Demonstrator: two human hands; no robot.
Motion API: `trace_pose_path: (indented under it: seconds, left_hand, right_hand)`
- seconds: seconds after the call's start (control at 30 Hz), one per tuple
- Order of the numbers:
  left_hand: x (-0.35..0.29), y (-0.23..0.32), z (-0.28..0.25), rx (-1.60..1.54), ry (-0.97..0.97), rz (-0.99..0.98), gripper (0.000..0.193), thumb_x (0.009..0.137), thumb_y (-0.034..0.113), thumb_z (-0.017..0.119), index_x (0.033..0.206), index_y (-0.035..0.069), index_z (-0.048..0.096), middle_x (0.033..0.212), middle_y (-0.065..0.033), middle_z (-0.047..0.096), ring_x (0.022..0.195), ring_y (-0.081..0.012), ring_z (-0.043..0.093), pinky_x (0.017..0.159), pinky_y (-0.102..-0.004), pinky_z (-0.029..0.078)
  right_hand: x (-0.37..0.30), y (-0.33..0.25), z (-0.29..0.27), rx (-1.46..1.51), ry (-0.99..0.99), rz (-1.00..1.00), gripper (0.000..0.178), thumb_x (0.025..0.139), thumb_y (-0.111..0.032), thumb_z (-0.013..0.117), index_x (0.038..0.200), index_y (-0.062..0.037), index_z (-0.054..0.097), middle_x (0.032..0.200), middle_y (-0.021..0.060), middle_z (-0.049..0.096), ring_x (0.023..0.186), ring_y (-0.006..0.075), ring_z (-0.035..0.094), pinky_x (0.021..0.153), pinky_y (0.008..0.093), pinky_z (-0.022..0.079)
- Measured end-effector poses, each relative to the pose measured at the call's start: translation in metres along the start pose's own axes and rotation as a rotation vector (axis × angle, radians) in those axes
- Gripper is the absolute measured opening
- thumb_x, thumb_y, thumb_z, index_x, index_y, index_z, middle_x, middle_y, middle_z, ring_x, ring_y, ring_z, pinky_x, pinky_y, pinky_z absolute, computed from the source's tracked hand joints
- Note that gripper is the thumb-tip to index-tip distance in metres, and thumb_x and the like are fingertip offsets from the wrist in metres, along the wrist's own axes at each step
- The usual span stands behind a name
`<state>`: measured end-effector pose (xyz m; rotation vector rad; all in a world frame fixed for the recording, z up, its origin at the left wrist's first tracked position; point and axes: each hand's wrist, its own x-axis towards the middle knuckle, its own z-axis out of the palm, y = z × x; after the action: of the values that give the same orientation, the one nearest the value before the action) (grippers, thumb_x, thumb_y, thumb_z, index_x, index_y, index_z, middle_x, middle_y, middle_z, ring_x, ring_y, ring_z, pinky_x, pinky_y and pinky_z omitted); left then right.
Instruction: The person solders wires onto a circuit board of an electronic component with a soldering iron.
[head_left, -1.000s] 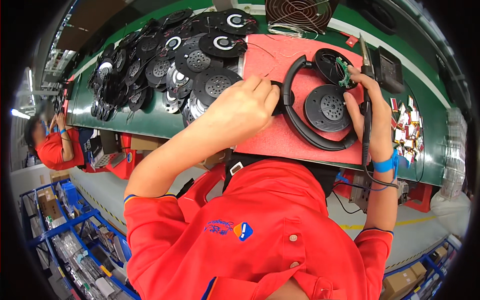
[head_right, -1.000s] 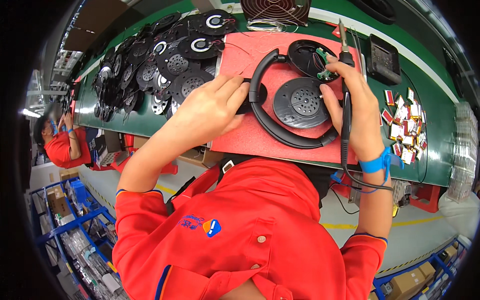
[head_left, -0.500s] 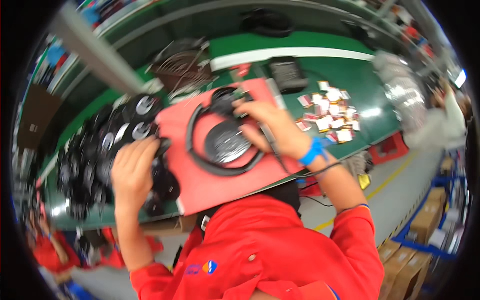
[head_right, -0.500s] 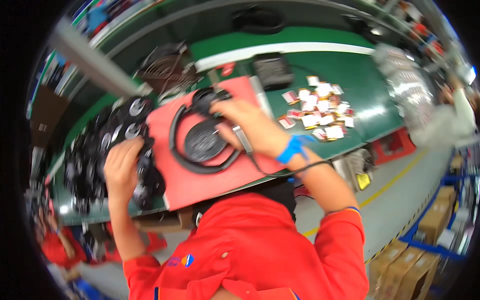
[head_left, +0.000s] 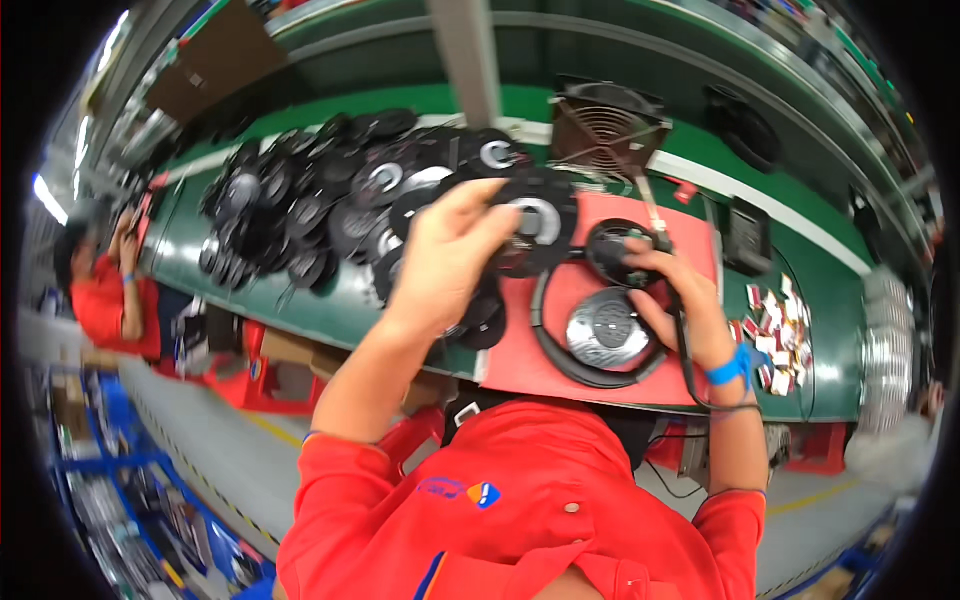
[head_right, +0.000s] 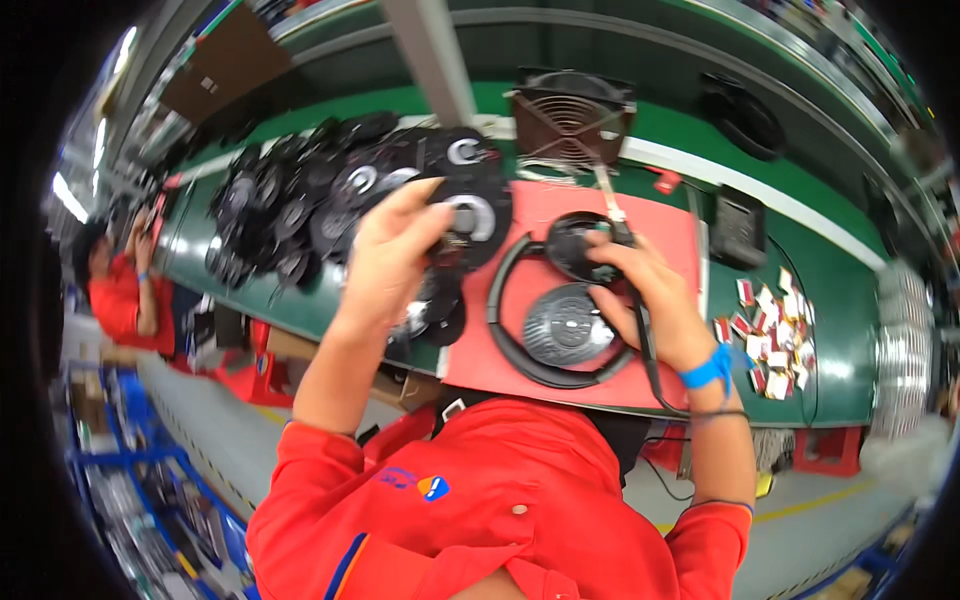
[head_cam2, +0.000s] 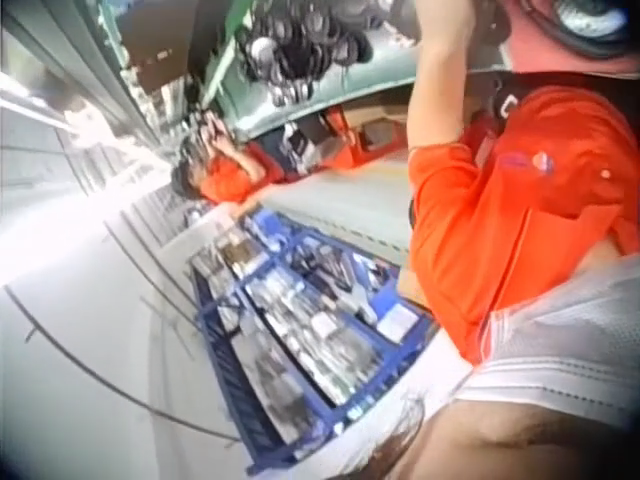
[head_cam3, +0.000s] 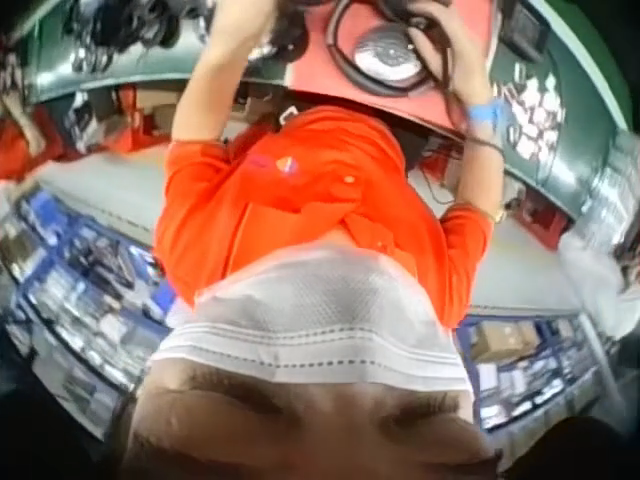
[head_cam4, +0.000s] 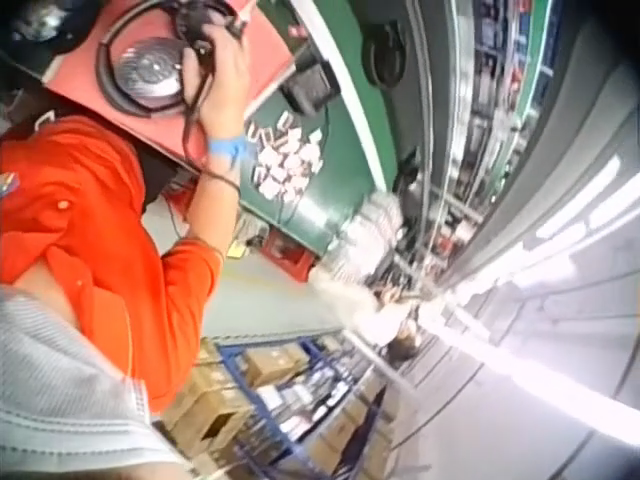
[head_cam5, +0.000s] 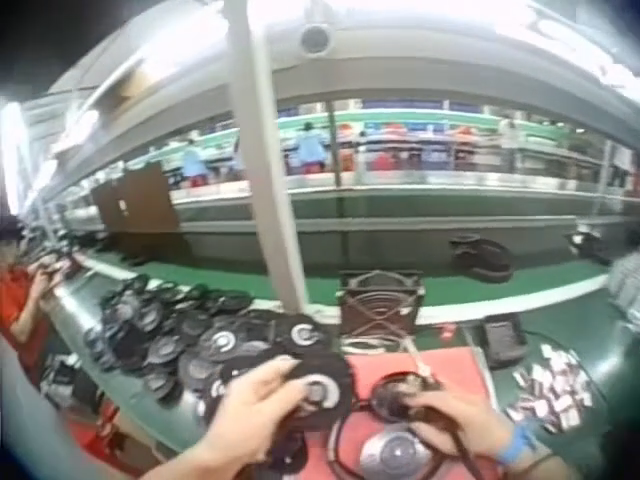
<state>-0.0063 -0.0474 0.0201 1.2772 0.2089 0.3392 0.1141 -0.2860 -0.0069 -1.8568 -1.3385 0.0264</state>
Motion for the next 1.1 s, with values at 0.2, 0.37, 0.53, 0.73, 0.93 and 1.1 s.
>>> trace_pose_path:
  seconds: [0.2, 0.37, 0.53, 0.73, 0.93, 1.1]
  left_hand:
    - [-0.008, -0.015, 0.017, -0.267, -0.028, -0.047, 0.019, 0.091, 0.004, 0.052, 0.109, -0.001, 0.049, 0.097, -0.0083, 0.062, 0.086, -0.0097, 0.060, 0.073, -0.0222, 0.050]
    - [-0.012, -0.027, 0.044, -0.475, 0.024, 0.088, 0.021, 0.092, 0.001, 0.050, 0.111, 0.000, 0.040, 0.105, -0.0103, 0.056, 0.093, -0.0130, 0.059, 0.079, -0.0265, 0.051]
    - [-0.017, -0.026, 0.067, -0.539, 0.075, 0.266, 0.020, 0.091, -0.004, 0.047, 0.107, 0.002, 0.038, 0.105, -0.0094, 0.052, 0.095, -0.0127, 0.055, 0.085, -0.0285, 0.049]
    - [-0.019, -0.031, 0.053, -0.268, 0.014, 0.349, 0.027, 0.083, -0.011, 0.050, 0.103, 0.003, 0.039, 0.117, -0.0133, 0.047, 0.106, -0.0157, 0.048, 0.093, -0.0313, 0.041]
    - [-0.024, -0.035, 0.029, 0.278, 0.028, 0.738, 0.037, 0.072, -0.012, 0.054, 0.105, 0.002, 0.042, 0.123, -0.0196, 0.042, 0.112, -0.0242, 0.048, 0.097, -0.0391, 0.040]
    - [-0.002, 0.001, 0.043, 1.040, -0.286, 0.882, 0.067, 0.066, -0.004, 0.065, 0.127, 0.000, 0.038, 0.119, -0.0188, 0.053, 0.115, -0.0296, 0.049, 0.100, -0.0395, 0.037]
  right_hand:
    - [0.009, -0.017, 0.012, 0.094, 0.195, -0.015, 0.040, 0.075, 0.008, 0.063, 0.112, -0.0015, 0.050, 0.118, 0.0182, 0.059, 0.109, 0.0272, 0.060, 0.093, 0.0339, 0.045]
    - [0.009, -0.051, 0.041, 0.597, 0.326, 0.263, 0.048, 0.074, 0.004, 0.070, 0.116, -0.0023, 0.048, 0.117, 0.0142, 0.058, 0.099, 0.0231, 0.062, 0.087, 0.0331, 0.050]
    - [0.014, -0.056, 0.058, 0.805, 0.400, 0.370, 0.043, 0.077, 0.007, 0.068, 0.111, -0.0035, 0.044, 0.094, 0.0111, 0.061, 0.081, 0.0153, 0.064, 0.070, 0.0253, 0.053]
    - [0.004, -0.040, 0.042, 0.543, 0.427, 0.187, 0.029, 0.085, 0.010, 0.055, 0.107, -0.0038, 0.043, 0.087, 0.0146, 0.064, 0.069, 0.0148, 0.062, 0.062, 0.0224, 0.049]
    - [-0.004, -0.016, 0.016, 0.046, 0.326, -0.013, 0.018, 0.085, 0.011, 0.052, 0.098, -0.0018, 0.053, 0.090, 0.0140, 0.066, 0.072, 0.0153, 0.063, 0.065, 0.0253, 0.052]
    - [0.008, -0.023, 0.005, -0.014, 0.247, -0.196, 0.022, 0.078, 0.015, 0.057, 0.094, -0.0011, 0.057, 0.088, 0.0136, 0.067, 0.072, 0.0200, 0.064, 0.064, 0.0260, 0.052]
